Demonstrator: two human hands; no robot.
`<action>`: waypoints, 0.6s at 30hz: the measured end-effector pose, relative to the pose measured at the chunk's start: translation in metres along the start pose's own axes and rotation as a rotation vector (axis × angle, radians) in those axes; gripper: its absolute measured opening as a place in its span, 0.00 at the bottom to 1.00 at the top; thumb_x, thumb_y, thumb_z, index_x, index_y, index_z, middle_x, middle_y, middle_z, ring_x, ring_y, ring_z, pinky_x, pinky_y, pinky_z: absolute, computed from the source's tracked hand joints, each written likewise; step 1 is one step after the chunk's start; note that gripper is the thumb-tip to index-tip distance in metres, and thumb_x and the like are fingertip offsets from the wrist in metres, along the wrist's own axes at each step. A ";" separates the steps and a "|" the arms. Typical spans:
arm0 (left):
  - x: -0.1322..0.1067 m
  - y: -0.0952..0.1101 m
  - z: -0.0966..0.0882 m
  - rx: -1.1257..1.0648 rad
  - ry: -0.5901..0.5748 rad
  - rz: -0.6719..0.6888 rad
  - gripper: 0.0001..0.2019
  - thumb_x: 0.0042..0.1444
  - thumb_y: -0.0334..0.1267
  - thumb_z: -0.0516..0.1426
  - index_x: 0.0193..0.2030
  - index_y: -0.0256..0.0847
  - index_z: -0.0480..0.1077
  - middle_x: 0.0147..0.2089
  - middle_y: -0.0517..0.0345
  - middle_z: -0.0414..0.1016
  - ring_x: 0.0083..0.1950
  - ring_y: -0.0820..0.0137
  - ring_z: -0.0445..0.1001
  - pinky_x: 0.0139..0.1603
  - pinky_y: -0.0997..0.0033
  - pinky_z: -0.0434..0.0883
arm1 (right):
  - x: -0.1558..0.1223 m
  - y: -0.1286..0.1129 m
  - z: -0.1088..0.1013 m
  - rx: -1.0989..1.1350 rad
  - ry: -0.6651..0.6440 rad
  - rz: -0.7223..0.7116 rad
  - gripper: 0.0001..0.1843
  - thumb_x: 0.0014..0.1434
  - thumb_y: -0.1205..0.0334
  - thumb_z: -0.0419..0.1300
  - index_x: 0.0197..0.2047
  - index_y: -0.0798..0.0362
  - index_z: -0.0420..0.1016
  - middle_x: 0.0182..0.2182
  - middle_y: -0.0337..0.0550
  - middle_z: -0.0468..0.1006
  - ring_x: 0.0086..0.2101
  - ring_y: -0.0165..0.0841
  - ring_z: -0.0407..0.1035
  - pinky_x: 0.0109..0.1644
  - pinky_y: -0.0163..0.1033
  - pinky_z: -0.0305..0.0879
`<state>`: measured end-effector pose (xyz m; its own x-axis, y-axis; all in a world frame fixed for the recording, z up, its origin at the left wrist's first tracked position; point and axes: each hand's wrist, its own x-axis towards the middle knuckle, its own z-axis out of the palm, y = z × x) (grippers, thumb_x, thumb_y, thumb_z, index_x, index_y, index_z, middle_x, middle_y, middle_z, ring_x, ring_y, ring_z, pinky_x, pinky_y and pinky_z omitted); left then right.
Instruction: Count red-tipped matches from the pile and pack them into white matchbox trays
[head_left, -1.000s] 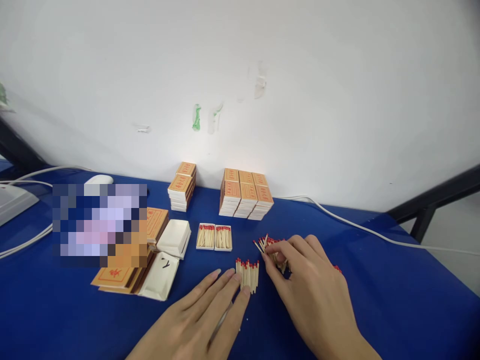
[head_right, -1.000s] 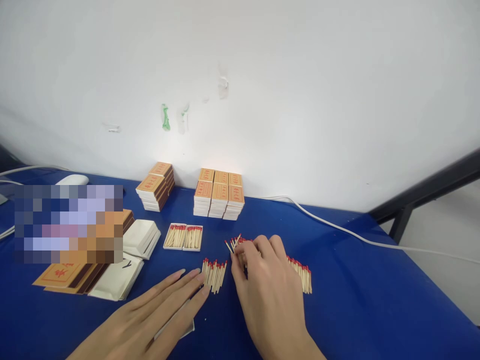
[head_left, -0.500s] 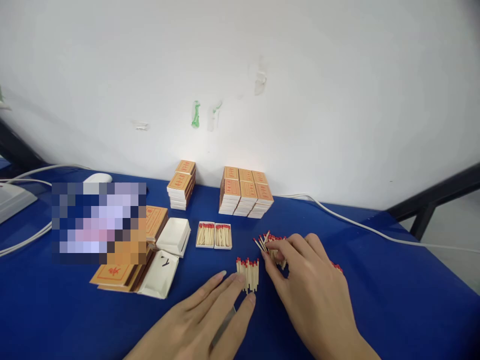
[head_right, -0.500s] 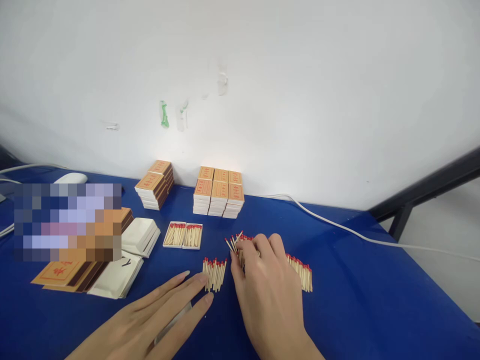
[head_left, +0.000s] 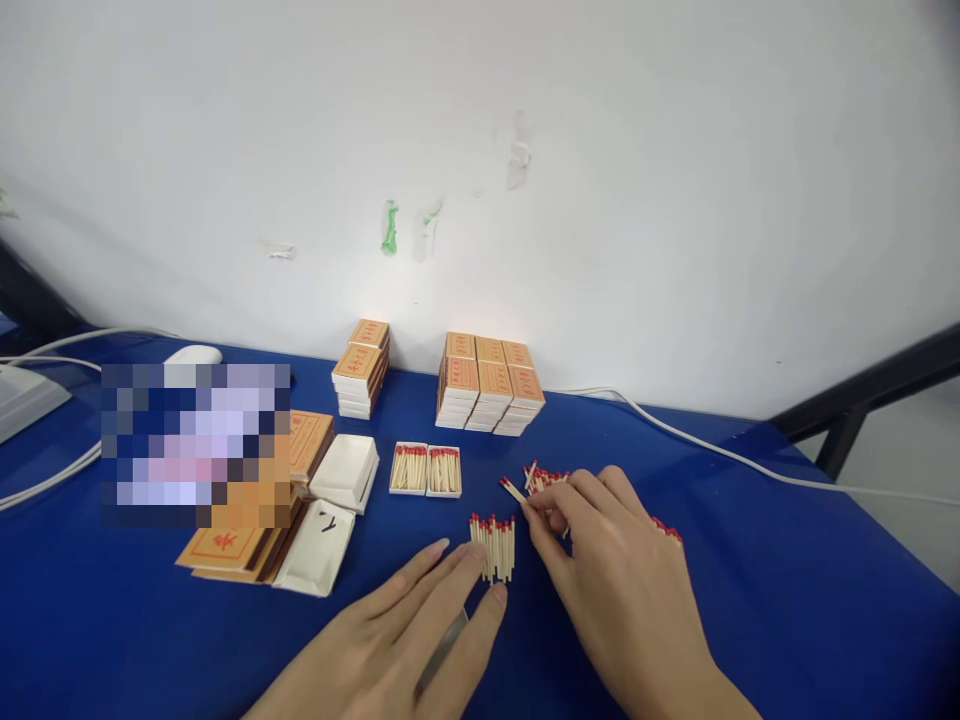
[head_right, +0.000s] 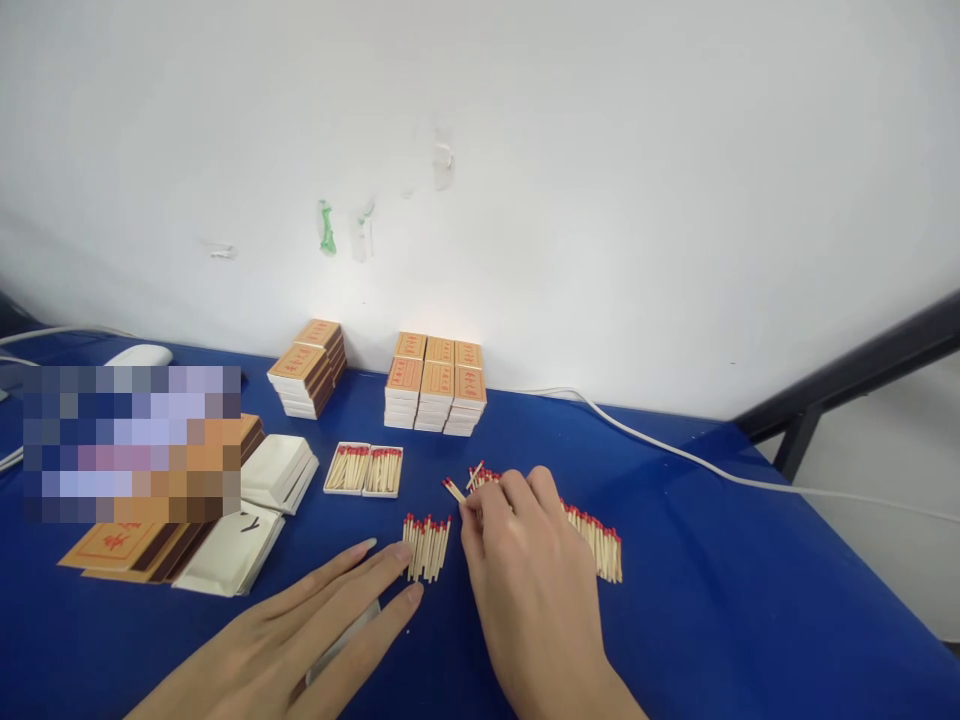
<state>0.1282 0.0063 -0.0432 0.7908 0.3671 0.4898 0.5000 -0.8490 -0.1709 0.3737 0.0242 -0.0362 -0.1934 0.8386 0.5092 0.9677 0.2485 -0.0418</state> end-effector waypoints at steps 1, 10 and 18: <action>-0.001 0.000 0.000 -0.003 -0.033 0.005 0.22 0.74 0.33 0.52 0.70 0.35 0.73 0.69 0.49 0.80 0.75 0.61 0.72 0.79 0.61 0.66 | 0.000 0.000 -0.001 0.006 0.000 -0.011 0.14 0.72 0.69 0.59 0.33 0.49 0.74 0.30 0.42 0.75 0.35 0.42 0.67 0.31 0.44 0.58; -0.007 0.002 0.012 0.015 0.025 -0.003 0.22 0.74 0.33 0.51 0.71 0.35 0.72 0.69 0.49 0.79 0.75 0.61 0.73 0.78 0.59 0.68 | 0.001 0.001 0.000 0.009 -0.011 -0.077 0.15 0.74 0.71 0.57 0.35 0.51 0.77 0.32 0.44 0.77 0.36 0.41 0.66 0.34 0.43 0.64; -0.004 -0.001 0.002 0.022 -0.031 0.024 0.23 0.74 0.33 0.51 0.72 0.34 0.71 0.71 0.48 0.77 0.75 0.60 0.73 0.75 0.60 0.71 | 0.002 -0.001 -0.013 0.226 -0.034 0.067 0.12 0.75 0.65 0.61 0.36 0.48 0.78 0.33 0.41 0.79 0.37 0.40 0.68 0.37 0.44 0.68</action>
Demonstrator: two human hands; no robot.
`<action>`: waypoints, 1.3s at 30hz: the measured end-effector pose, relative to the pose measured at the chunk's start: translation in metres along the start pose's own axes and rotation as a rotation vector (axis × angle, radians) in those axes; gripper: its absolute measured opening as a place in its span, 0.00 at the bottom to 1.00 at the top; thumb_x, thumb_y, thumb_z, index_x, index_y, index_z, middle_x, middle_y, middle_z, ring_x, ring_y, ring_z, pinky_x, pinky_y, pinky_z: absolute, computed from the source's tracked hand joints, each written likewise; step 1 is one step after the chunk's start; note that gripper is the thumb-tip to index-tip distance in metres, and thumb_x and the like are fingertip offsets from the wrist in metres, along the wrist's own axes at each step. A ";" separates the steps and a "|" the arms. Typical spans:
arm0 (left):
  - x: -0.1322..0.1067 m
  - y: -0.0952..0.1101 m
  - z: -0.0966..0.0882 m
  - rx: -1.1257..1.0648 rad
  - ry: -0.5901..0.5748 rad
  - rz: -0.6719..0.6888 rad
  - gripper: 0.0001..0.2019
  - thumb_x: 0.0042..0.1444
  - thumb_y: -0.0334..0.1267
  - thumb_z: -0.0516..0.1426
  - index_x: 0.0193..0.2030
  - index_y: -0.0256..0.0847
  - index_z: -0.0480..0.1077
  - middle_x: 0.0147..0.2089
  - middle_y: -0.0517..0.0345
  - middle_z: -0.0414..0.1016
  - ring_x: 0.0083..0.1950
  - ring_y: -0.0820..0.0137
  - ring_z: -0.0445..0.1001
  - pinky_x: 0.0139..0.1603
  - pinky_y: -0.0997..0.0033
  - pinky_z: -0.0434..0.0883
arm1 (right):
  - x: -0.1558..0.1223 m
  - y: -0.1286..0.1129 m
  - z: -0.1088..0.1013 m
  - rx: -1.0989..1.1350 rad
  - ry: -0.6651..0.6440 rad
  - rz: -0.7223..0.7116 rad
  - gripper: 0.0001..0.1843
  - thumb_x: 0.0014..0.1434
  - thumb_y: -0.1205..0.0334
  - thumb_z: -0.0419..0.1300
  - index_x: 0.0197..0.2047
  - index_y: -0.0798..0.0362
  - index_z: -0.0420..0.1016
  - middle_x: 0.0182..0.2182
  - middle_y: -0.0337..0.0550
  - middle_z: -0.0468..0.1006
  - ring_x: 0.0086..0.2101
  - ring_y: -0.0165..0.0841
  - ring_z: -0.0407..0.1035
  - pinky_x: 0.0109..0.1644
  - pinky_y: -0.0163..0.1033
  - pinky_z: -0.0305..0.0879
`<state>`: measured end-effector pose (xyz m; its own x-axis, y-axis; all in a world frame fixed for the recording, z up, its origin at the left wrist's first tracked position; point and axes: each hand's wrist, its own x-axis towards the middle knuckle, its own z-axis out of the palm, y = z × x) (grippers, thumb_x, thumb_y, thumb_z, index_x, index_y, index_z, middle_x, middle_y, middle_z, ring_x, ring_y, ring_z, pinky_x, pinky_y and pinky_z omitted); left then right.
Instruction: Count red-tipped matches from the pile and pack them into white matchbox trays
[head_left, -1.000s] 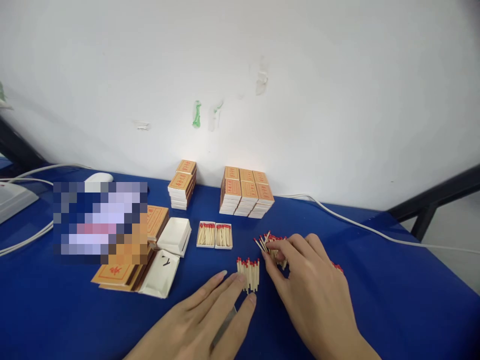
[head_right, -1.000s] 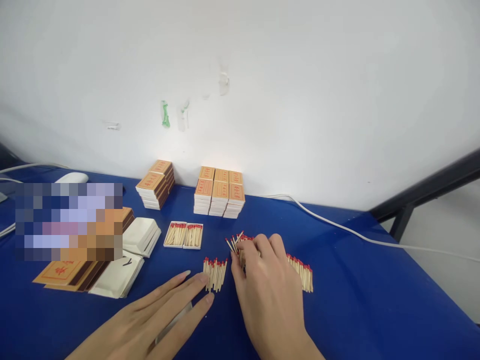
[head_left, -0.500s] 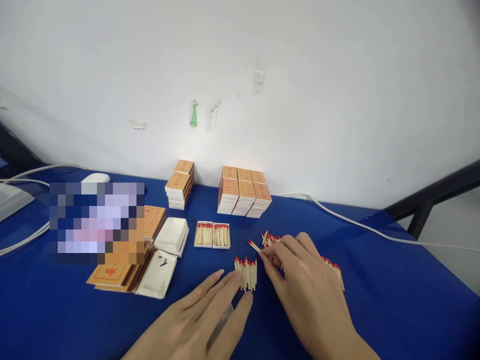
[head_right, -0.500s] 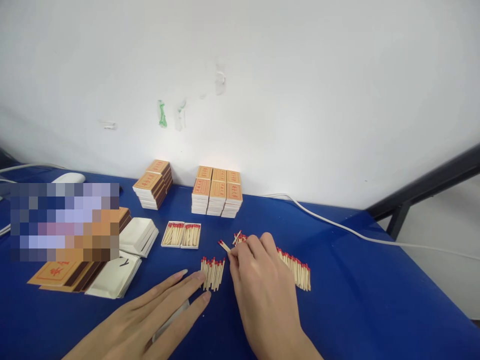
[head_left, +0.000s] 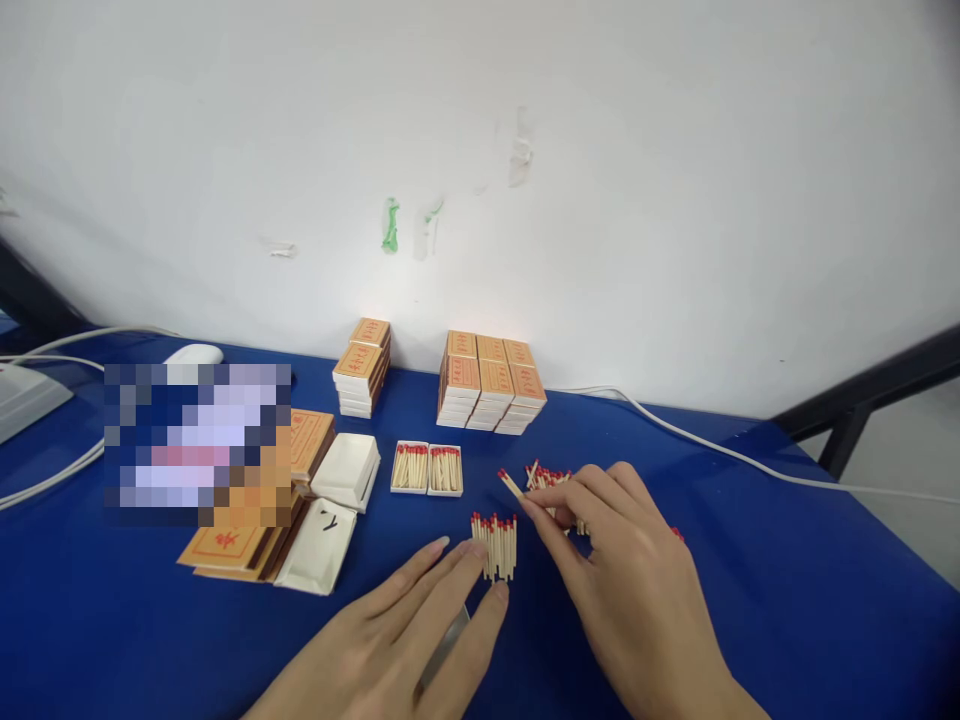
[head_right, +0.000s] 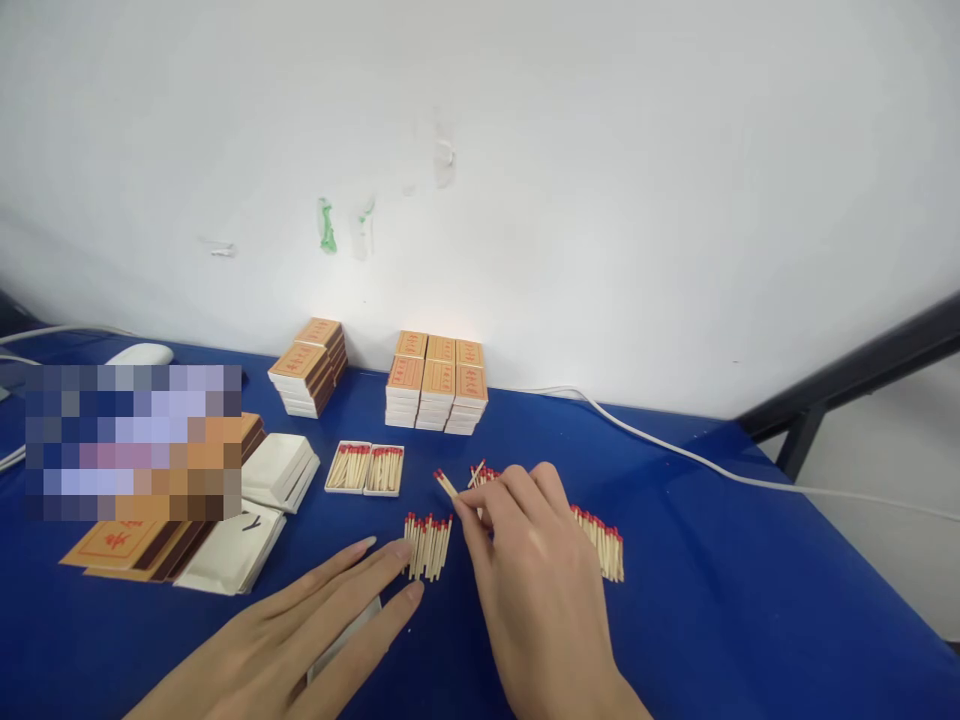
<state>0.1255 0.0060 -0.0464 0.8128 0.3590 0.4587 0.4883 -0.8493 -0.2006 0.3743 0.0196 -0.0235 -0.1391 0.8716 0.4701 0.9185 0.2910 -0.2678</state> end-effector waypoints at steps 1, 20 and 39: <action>-0.001 0.001 0.000 -0.004 -0.009 -0.004 0.23 0.74 0.33 0.51 0.72 0.34 0.71 0.72 0.48 0.77 0.76 0.60 0.72 0.76 0.60 0.70 | -0.001 -0.001 -0.004 0.038 -0.025 0.028 0.12 0.74 0.63 0.61 0.36 0.47 0.78 0.33 0.40 0.79 0.37 0.40 0.69 0.37 0.44 0.69; 0.004 0.001 -0.003 -0.015 -0.013 -0.015 0.27 0.80 0.48 0.50 0.73 0.30 0.70 0.72 0.41 0.75 0.75 0.58 0.73 0.78 0.58 0.68 | -0.009 -0.004 -0.006 -0.005 -0.149 0.085 0.12 0.59 0.67 0.72 0.27 0.44 0.78 0.26 0.35 0.78 0.32 0.39 0.74 0.30 0.40 0.67; 0.003 0.001 -0.002 -0.051 -0.039 -0.032 0.26 0.79 0.46 0.50 0.73 0.31 0.70 0.73 0.42 0.75 0.76 0.57 0.72 0.79 0.57 0.67 | -0.009 -0.002 -0.008 -0.013 -0.179 0.032 0.12 0.62 0.67 0.68 0.29 0.44 0.76 0.27 0.37 0.78 0.33 0.40 0.74 0.32 0.43 0.70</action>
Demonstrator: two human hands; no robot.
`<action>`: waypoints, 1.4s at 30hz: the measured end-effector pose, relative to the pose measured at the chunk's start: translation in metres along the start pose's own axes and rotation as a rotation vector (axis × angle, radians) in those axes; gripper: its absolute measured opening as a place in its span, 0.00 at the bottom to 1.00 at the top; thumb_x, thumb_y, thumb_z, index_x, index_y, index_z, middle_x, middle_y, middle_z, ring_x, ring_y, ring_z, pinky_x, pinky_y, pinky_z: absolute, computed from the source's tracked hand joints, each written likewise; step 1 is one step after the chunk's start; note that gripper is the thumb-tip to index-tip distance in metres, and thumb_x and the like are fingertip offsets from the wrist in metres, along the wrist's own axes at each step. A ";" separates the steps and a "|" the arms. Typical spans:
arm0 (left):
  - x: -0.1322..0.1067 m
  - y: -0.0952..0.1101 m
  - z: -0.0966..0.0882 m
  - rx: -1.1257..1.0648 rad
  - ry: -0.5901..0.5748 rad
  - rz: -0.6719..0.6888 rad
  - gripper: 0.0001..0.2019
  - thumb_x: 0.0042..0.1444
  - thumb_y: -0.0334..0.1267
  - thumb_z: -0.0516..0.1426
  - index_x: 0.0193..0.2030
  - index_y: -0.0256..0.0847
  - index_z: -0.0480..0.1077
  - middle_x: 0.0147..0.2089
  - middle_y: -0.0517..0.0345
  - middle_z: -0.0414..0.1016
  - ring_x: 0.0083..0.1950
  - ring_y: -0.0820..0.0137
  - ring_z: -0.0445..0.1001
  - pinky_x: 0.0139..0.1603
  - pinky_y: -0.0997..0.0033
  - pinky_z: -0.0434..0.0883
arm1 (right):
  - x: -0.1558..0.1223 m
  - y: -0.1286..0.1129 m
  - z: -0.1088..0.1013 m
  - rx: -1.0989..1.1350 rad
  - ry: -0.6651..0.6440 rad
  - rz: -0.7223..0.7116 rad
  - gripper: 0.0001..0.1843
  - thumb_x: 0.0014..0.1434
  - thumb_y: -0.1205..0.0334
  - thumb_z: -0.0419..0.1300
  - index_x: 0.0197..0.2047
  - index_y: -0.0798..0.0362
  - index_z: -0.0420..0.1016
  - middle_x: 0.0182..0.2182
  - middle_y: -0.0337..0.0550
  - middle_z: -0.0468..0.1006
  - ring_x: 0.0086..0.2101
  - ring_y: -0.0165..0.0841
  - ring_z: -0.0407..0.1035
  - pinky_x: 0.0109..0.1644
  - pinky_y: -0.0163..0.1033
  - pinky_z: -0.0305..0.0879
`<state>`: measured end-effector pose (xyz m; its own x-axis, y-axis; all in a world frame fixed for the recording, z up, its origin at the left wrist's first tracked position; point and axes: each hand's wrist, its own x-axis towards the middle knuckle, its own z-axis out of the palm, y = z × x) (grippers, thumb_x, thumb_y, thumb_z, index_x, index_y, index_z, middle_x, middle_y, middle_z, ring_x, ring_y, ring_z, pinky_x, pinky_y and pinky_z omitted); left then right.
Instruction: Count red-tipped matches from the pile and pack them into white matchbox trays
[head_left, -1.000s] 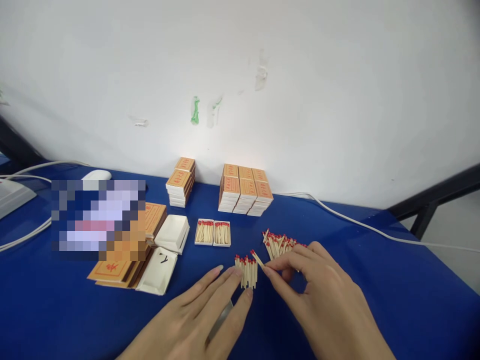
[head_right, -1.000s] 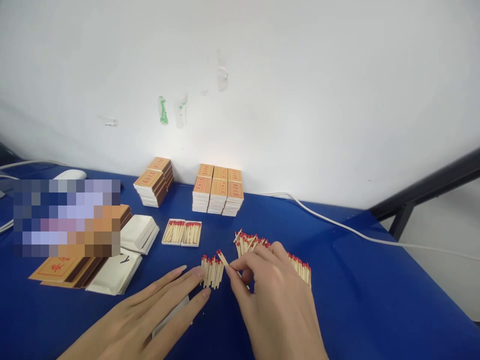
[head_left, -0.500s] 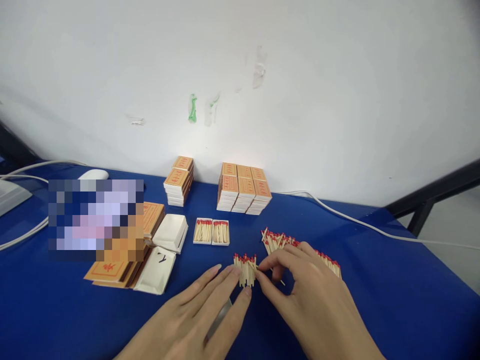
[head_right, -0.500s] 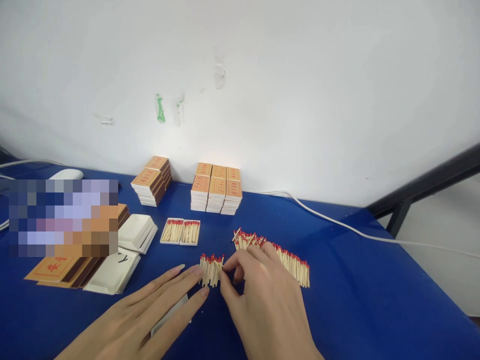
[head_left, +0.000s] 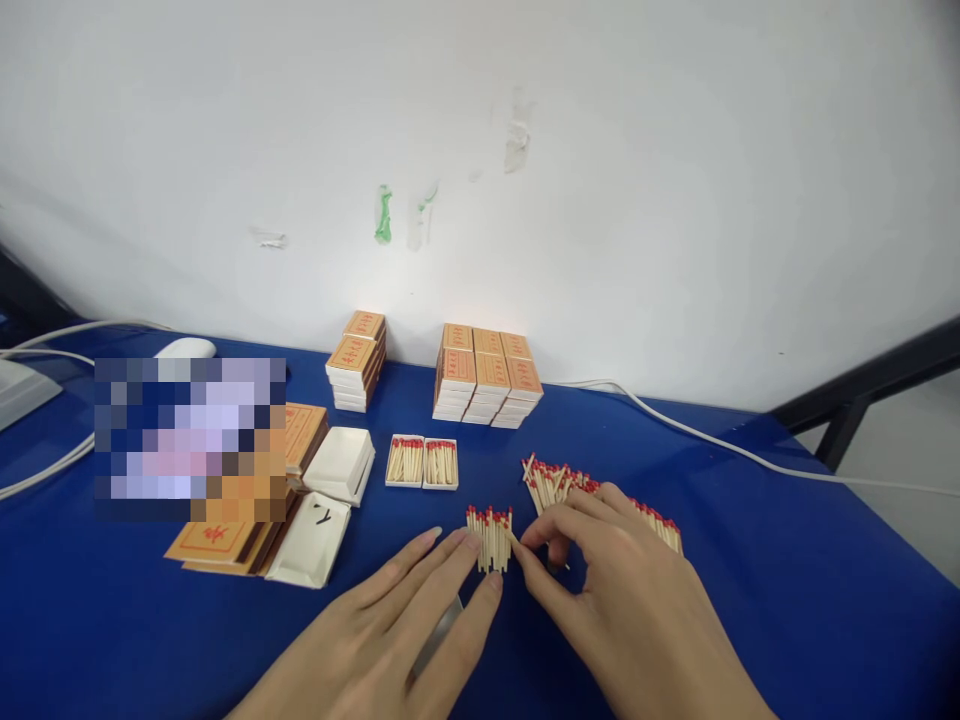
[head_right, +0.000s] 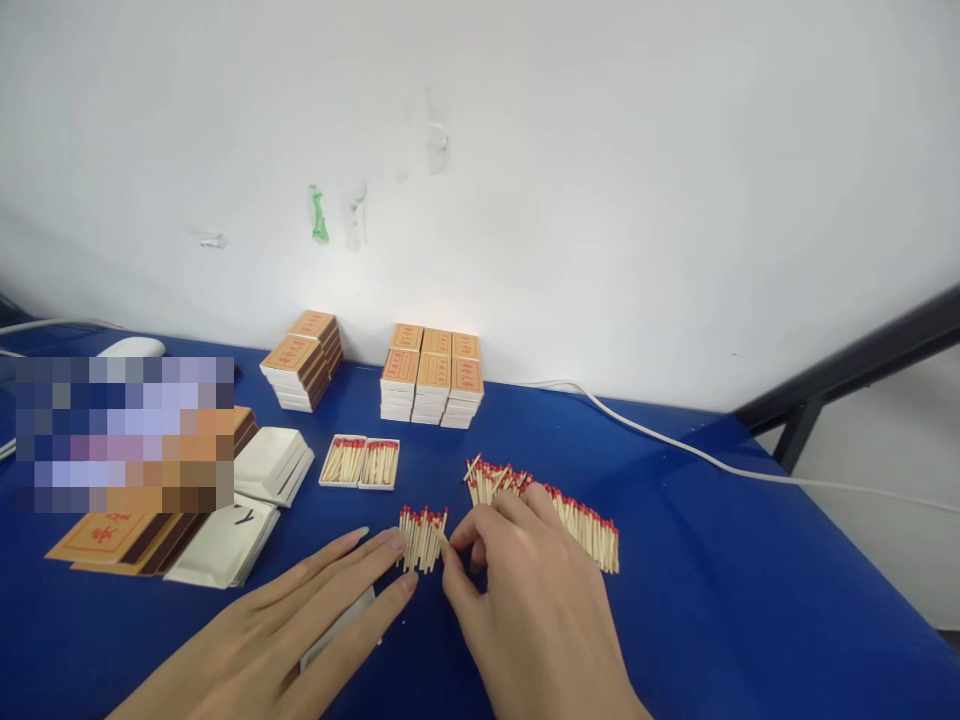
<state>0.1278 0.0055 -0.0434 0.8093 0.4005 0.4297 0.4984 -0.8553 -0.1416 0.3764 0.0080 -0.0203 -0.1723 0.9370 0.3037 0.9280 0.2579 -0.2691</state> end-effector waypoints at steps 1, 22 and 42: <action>-0.001 0.000 0.000 -0.003 -0.002 -0.004 0.25 0.79 0.45 0.51 0.73 0.31 0.70 0.73 0.42 0.75 0.76 0.57 0.72 0.79 0.57 0.66 | 0.000 0.000 0.000 0.000 0.001 0.006 0.12 0.62 0.67 0.68 0.29 0.44 0.75 0.27 0.37 0.78 0.33 0.41 0.74 0.32 0.43 0.69; -0.008 0.004 0.014 -0.024 0.022 -0.025 0.26 0.73 0.35 0.55 0.75 0.30 0.67 0.76 0.40 0.70 0.79 0.53 0.66 0.78 0.55 0.68 | 0.006 -0.001 -0.004 0.104 0.003 0.121 0.15 0.66 0.59 0.67 0.26 0.45 0.76 0.25 0.34 0.77 0.29 0.38 0.75 0.39 0.48 0.71; -0.015 0.010 0.026 -0.034 0.040 -0.047 0.29 0.70 0.27 0.48 0.76 0.29 0.64 0.77 0.33 0.67 0.80 0.48 0.65 0.74 0.50 0.73 | 0.006 0.005 -0.010 0.148 -0.068 0.085 0.09 0.66 0.65 0.67 0.33 0.43 0.79 0.27 0.34 0.77 0.32 0.36 0.75 0.34 0.41 0.67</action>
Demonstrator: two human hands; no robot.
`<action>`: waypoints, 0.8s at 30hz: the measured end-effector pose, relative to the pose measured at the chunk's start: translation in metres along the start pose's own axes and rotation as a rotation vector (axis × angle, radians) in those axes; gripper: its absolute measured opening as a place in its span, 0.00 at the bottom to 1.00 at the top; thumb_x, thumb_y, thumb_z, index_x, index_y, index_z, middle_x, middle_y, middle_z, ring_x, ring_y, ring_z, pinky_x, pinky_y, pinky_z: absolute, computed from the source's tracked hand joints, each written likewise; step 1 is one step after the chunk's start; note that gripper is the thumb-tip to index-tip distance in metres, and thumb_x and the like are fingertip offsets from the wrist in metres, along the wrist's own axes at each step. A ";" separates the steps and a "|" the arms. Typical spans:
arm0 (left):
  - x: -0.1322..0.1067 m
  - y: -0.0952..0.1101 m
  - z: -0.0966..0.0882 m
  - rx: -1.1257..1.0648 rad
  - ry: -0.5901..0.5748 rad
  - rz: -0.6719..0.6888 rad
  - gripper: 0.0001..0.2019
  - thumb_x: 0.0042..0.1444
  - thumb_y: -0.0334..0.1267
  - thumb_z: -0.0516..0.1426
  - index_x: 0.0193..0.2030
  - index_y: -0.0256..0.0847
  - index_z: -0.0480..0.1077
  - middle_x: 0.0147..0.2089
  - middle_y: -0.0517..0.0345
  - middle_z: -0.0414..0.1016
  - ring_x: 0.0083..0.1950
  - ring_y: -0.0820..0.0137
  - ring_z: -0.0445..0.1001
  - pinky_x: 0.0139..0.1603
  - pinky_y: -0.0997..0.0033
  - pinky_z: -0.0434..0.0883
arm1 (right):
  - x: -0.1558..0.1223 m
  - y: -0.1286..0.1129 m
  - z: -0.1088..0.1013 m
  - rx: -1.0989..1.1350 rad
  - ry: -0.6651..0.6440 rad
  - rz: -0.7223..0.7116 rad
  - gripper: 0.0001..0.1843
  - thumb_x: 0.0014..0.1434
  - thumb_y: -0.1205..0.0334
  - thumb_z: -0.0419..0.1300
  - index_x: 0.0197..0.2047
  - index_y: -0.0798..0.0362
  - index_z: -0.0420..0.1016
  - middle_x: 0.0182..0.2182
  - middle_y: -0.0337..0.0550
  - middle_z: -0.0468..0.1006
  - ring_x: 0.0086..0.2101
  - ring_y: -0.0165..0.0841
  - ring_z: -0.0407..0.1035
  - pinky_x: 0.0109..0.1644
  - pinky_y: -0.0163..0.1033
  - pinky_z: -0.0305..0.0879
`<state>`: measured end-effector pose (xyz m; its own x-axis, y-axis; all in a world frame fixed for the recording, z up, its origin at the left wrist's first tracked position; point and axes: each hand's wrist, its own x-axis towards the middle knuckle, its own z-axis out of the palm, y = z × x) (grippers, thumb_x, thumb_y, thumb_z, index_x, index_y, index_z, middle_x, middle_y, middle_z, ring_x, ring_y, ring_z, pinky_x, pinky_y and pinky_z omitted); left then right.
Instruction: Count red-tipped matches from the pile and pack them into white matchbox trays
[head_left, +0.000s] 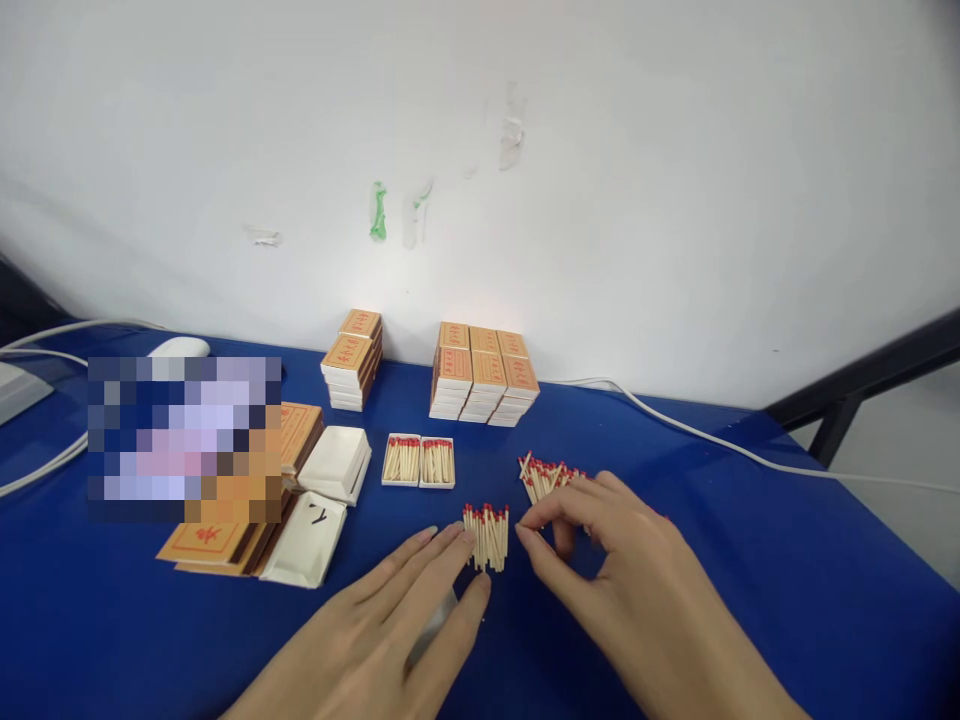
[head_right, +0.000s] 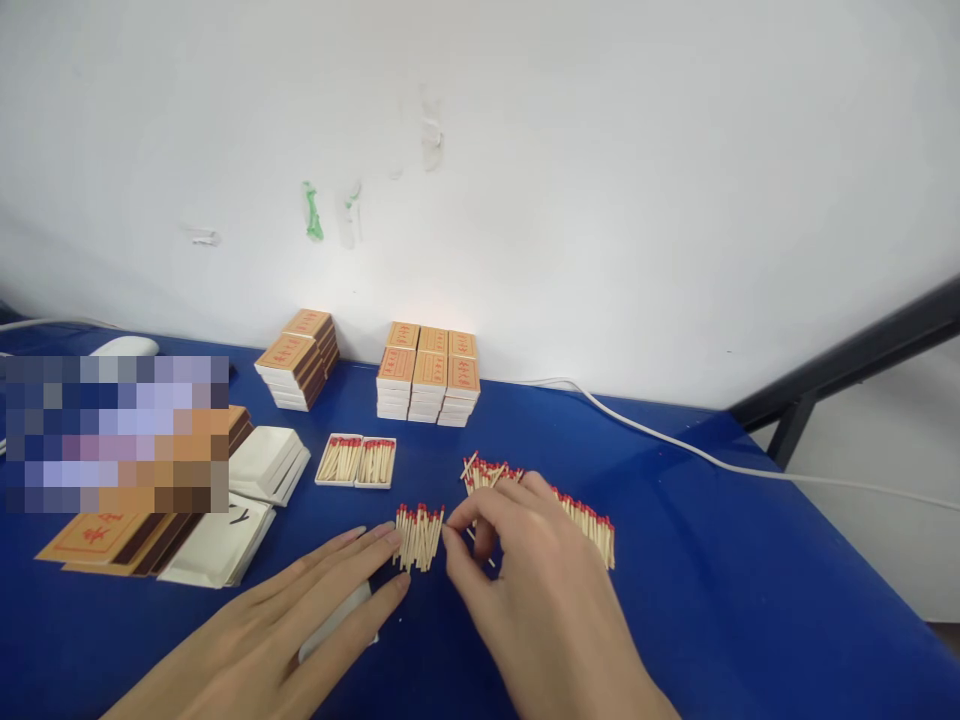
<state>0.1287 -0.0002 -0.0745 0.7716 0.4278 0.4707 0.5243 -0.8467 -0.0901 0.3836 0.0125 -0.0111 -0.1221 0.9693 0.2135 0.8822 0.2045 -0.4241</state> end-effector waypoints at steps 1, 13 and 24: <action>0.001 0.000 0.000 0.012 0.004 -0.001 0.27 0.71 0.29 0.48 0.75 0.30 0.66 0.76 0.34 0.69 0.79 0.49 0.67 0.74 0.51 0.73 | -0.001 0.004 -0.003 -0.050 0.011 0.000 0.09 0.65 0.64 0.68 0.33 0.43 0.79 0.27 0.33 0.77 0.32 0.37 0.75 0.32 0.40 0.65; -0.002 -0.002 -0.001 -0.017 0.030 -0.006 0.28 0.74 0.29 0.46 0.77 0.31 0.65 0.79 0.37 0.65 0.83 0.51 0.58 0.77 0.52 0.69 | -0.014 0.006 -0.002 -0.386 0.016 -0.064 0.10 0.61 0.66 0.65 0.28 0.45 0.74 0.23 0.35 0.77 0.19 0.35 0.72 0.22 0.39 0.56; 0.010 -0.008 -0.013 0.086 -0.013 0.042 0.23 0.73 0.27 0.49 0.71 0.34 0.72 0.71 0.42 0.77 0.74 0.56 0.74 0.74 0.57 0.72 | 0.000 -0.002 0.015 0.108 -0.100 0.208 0.12 0.63 0.59 0.64 0.27 0.45 0.77 0.20 0.32 0.75 0.23 0.32 0.70 0.28 0.37 0.61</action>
<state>0.1274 0.0071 -0.0571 0.7977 0.3972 0.4538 0.5201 -0.8339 -0.1844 0.3754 0.0146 -0.0237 0.0076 0.9996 0.0264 0.8398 0.0080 -0.5429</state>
